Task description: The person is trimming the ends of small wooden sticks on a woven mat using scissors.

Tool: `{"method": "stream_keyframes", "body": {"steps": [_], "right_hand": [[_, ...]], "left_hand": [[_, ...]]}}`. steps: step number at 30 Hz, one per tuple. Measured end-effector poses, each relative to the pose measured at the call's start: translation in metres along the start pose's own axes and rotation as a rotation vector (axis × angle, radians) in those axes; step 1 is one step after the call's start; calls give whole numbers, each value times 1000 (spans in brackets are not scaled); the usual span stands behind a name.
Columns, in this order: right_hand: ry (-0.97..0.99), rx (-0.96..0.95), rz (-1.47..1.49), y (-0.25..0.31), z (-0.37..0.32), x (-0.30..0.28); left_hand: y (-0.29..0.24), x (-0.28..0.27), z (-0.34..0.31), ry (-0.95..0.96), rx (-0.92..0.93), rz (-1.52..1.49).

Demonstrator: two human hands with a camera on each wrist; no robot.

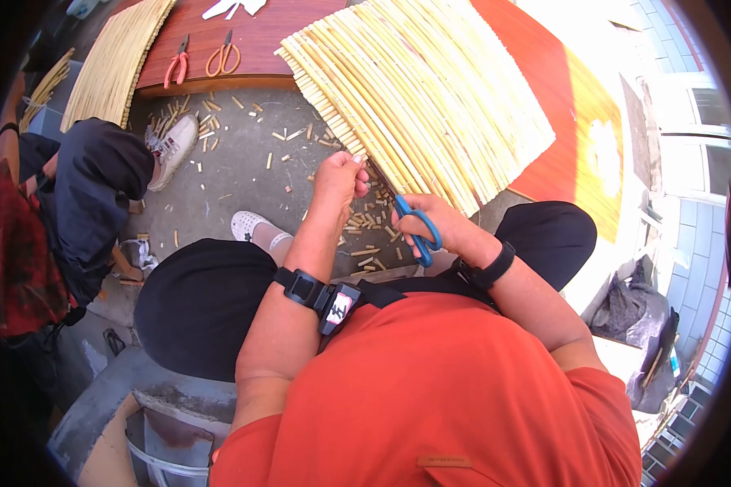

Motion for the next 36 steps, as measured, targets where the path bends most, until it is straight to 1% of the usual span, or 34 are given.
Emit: {"method": "stream_keyframes", "body": {"steps": [4,6,10,12,14,16,18,21,23,26,29,36], "right_hand": [[-35,31,-72,4,0,-1],[-76,76,-199,10,-4,-6],[-124,58,-211,10,-6,-3],[-159,50,-296,11,-6,-4],[-136,51,-238,6,-3,-6],[-114,51,-179,6,-5,-6],[6,102,-31,8,-9,1],[60,52,-23,7,-9,0],[59,58,-13,6,-8,-1],[60,50,-10,7,-7,-2],[58,35,-14,10,-7,-1],[54,20,-23,9,-1,-3]], "left_hand": [[1,-2,1,17,15,14],[1,-2,2,30,20,25],[0,-2,2,26,12,38],[-1,-1,0,26,5,50],[-4,0,-3,-39,24,61],[-3,-1,-2,-25,10,73],[-2,-1,-1,-12,-3,79],[-2,1,0,-19,-7,99],[-4,0,-2,-56,0,98],[-5,3,-3,-22,-17,123],[-6,3,-5,-29,-21,69],[-5,1,-3,-32,-16,116]]}}
Point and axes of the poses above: each hand's wrist, its own z-axis towards the middle knuckle, its own x-axis out of the palm, y = z × x, the point moved 6 cm from there along z, towards the middle knuckle, and after that the axes turned 12 degrees about y, right-handed, at the moved point
